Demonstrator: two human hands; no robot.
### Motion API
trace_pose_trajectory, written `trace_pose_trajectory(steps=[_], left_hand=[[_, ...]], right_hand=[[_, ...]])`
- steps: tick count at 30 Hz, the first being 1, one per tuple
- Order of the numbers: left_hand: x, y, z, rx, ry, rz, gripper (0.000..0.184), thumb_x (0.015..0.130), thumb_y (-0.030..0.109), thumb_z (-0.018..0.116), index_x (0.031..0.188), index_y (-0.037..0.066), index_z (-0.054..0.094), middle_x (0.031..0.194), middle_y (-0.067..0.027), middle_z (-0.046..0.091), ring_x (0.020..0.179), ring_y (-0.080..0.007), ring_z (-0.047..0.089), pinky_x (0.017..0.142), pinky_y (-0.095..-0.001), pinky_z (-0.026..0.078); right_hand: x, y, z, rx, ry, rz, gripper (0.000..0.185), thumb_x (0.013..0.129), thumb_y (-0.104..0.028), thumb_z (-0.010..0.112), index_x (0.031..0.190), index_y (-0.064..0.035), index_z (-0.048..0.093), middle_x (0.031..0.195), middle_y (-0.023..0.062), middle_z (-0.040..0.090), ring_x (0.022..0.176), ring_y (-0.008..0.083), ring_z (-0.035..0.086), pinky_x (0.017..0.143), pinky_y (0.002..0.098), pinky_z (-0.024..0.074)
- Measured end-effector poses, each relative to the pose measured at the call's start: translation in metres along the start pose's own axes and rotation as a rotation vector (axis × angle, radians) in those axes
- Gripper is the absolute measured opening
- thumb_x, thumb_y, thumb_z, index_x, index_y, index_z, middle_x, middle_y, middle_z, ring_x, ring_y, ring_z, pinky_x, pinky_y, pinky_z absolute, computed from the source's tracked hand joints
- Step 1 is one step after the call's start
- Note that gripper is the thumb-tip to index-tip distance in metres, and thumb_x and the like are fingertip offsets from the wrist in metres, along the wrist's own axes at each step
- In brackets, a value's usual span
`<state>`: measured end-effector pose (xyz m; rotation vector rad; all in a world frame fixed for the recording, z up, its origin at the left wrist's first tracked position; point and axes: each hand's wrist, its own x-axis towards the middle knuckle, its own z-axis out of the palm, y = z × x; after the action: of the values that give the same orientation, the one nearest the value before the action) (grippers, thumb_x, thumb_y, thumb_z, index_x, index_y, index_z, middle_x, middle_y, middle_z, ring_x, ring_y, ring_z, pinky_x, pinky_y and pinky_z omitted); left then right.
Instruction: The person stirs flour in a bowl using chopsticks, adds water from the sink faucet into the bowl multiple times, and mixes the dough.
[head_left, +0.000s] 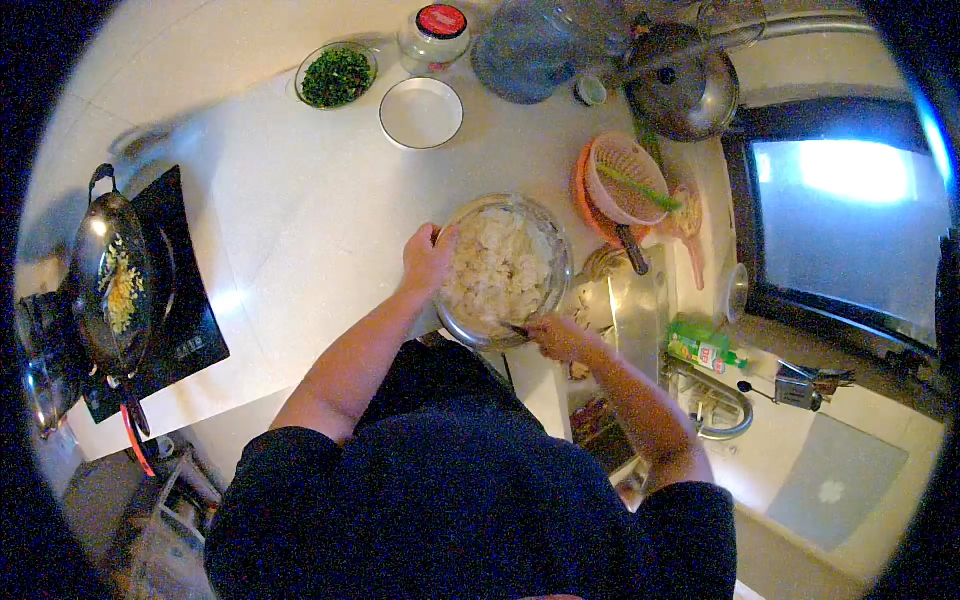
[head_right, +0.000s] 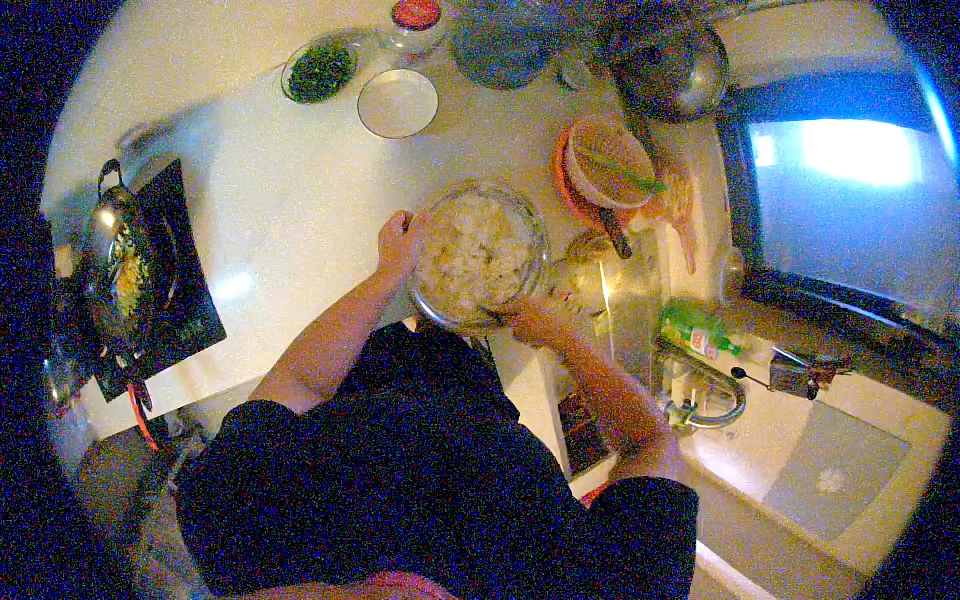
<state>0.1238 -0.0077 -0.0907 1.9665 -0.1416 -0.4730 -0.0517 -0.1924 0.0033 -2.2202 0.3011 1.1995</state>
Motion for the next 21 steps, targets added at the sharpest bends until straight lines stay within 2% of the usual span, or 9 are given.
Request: trace_pose_trajectory(steps=[2, 5, 7, 9, 12, 14, 17, 20, 21], left_hand=[[0.006, -0.004, 0.000, 0.050, -0.025, 0.069, 0.036, 0.082, 0.036, 0.056, 0.076, 0.000, 0.052, 0.068, -0.0176, 0.057, 0.064, -0.0313, 0.056, 0.059, -0.0398, 0.043], [0.015, -0.005, 0.001, 0.051, -0.089, 0.117, 0.036, 0.084, 0.036, 0.053, 0.079, 0.000, 0.050, 0.071, -0.0201, 0.057, 0.069, -0.0370, 0.056, 0.062, -0.0437, 0.043], [0.017, 0.000, -0.002, 0.079, -0.113, 0.105, 0.035, 0.084, 0.035, 0.052, 0.081, 0.000, 0.050, 0.072, -0.0208, 0.058, 0.070, -0.0383, 0.056, 0.062, -0.0449, 0.042], [0.019, -0.001, -0.002, 0.117, -0.108, 0.125, 0.036, 0.084, 0.035, 0.052, 0.082, 0.000, 0.049, 0.073, -0.0210, 0.058, 0.070, -0.0387, 0.056, 0.063, -0.0453, 0.042], [0.016, -0.006, 0.002, 0.157, -0.094, 0.148, 0.036, 0.084, 0.035, 0.052, 0.081, 0.000, 0.049, 0.071, -0.0207, 0.057, 0.068, -0.0380, 0.056, 0.062, -0.0446, 0.043], [0.017, 0.004, -0.004, 0.160, -0.111, 0.119, 0.035, 0.084, 0.035, 0.053, 0.081, 0.000, 0.049, 0.070, -0.0206, 0.057, 0.068, -0.0377, 0.056, 0.063, -0.0442, 0.043], [0.009, 0.024, -0.013, 0.040, -0.154, 0.030, 0.036, 0.084, 0.035, 0.053, 0.079, 0.000, 0.049, 0.067, -0.0198, 0.056, 0.065, -0.0360, 0.056, 0.062, -0.0438, 0.043], [0.009, 0.019, -0.012, 0.027, -0.151, 0.043, 0.037, 0.084, 0.036, 0.053, 0.080, 0.000, 0.050, 0.065, -0.0188, 0.056, 0.063, -0.0340, 0.056, 0.061, -0.0436, 0.043], [0.012, 0.012, -0.008, 0.063, -0.128, 0.076, 0.037, 0.083, 0.036, 0.053, 0.079, 0.000, 0.051, 0.065, -0.0183, 0.056, 0.062, -0.0334, 0.057, 0.060, -0.0432, 0.043]], right_hand=[[-0.003, -0.047, 0.003, 0.423, -0.082, 0.249, 0.033, 0.089, -0.017, 0.045, 0.121, -0.0161, 0.050, 0.065, 0.0079, 0.052, 0.041, 0.0153, 0.046, 0.036, 0.0302, 0.0376], [0.012, -0.054, 0.027, 0.995, 0.002, 0.233, 0.033, 0.090, -0.020, 0.044, 0.123, -0.0217, 0.049, 0.060, 0.0020, 0.046, 0.036, 0.0102, 0.036, 0.031, 0.0249, 0.0296], [0.034, -0.035, 0.057, 1.244, 0.053, 0.287, 0.034, 0.091, -0.019, 0.042, 0.124, -0.0242, 0.047, 0.058, -0.0003, 0.043, 0.036, 0.0096, 0.032, 0.031, 0.0241, 0.0269], [0.057, 0.013, 0.098, 0.657, 0.417, -0.356, 0.036, 0.091, -0.019, 0.043, 0.126, -0.0207, 0.045, 0.059, -0.0003, 0.043, 0.036, 0.0084, 0.030, 0.031, 0.0239, 0.0258], [0.033, 0.017, 0.094, 0.844, 0.349, -0.093, 0.036, 0.090, -0.021, 0.045, 0.126, -0.0195, 0.045, 0.059, -0.0003, 0.043, 0.038, 0.0086, 0.033, 0.032, 0.0240, 0.0284], [-0.008, -0.028, 0.035, 1.100, 0.210, 0.228, 0.037, 0.089, -0.022, 0.047, 0.127, -0.0191, 0.045, 0.059, -0.0002, 0.044, 0.041, 0.0096, 0.038, 0.035, 0.0244, 0.0324], [0.012, 0.020, 0.024, 0.444, 0.389, 0.156, 0.035, 0.089, -0.022, 0.047, 0.124, -0.0172, 0.048, 0.063, 0.0053, 0.053, 0.047, 0.0169, 0.051, 0.043, 0.0304, 0.0422], [-0.010, -0.026, -0.025, -0.252, 0.547, 0.095, 0.036, 0.085, -0.017, 0.049, 0.122, -0.0136, 0.049, 0.070, 0.0140, 0.060, 0.058, 0.0272, 0.060, 0.053, 0.0389, 0.0485], [-0.013, -0.030, -0.034, -0.343, 0.547, 0.135, 0.035, 0.084, -0.016, 0.050, 0.119, -0.0121, 0.051, 0.073, 0.0158, 0.060, 0.062, 0.0296, 0.061, 0.056, 0.0408, 0.0490]])
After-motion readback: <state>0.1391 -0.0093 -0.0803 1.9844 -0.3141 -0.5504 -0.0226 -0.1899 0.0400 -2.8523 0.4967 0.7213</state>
